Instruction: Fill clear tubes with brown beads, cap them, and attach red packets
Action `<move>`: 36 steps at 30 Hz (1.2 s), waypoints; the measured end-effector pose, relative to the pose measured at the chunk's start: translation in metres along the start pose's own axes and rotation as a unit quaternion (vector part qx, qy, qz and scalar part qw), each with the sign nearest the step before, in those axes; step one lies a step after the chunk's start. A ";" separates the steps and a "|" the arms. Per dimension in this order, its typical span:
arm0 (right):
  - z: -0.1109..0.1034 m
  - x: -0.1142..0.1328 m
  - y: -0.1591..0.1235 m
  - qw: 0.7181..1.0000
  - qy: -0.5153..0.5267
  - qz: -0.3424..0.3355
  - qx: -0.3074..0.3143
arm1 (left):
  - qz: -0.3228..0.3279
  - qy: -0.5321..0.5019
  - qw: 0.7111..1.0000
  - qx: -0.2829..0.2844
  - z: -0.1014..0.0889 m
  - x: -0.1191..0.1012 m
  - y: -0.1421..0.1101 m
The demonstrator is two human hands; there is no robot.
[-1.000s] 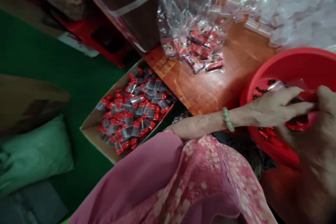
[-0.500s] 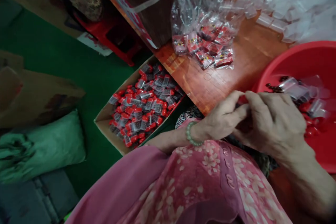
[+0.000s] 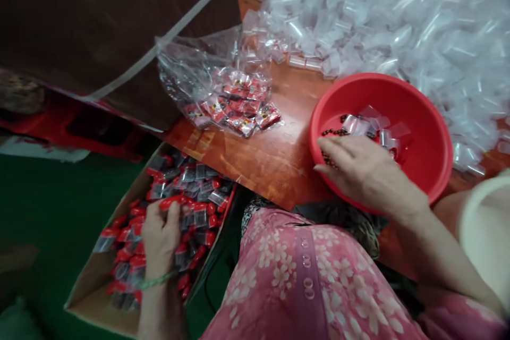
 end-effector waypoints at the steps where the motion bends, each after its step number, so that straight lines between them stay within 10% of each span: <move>1: 0.002 -0.026 -0.005 0.998 -0.014 0.049 0.041 | 0.025 0.101 0.993 -0.054 -0.019 0.016 0.001; 6: 0.032 -0.142 -0.034 0.949 -0.028 0.243 0.198 | 0.000 0.342 0.937 -0.075 -0.054 0.065 0.000; 11: 0.069 -0.189 -0.029 0.937 0.035 0.280 0.207 | -0.003 0.265 0.964 -0.025 -0.003 0.014 0.015; 16: 0.099 -0.197 -0.010 0.938 -0.007 0.261 0.229 | 0.146 0.112 0.982 0.030 0.110 -0.086 0.023; 22: 0.112 -0.188 -0.007 0.941 0.000 0.228 0.249 | 0.371 -0.025 0.918 0.138 0.214 -0.185 -0.005; 36: 0.111 -0.166 0.001 0.909 0.196 0.217 0.297 | 0.436 -0.078 0.883 0.157 0.260 -0.198 -0.020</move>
Point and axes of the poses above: each hand's wrist, its own y-axis towards the middle knuckle, its own z-axis out of the palm, x = y × z, the point moved 5 cm from there along y, towards the middle knuckle, and after that the axes turned 3 degrees about y, right-handed, at the moved point
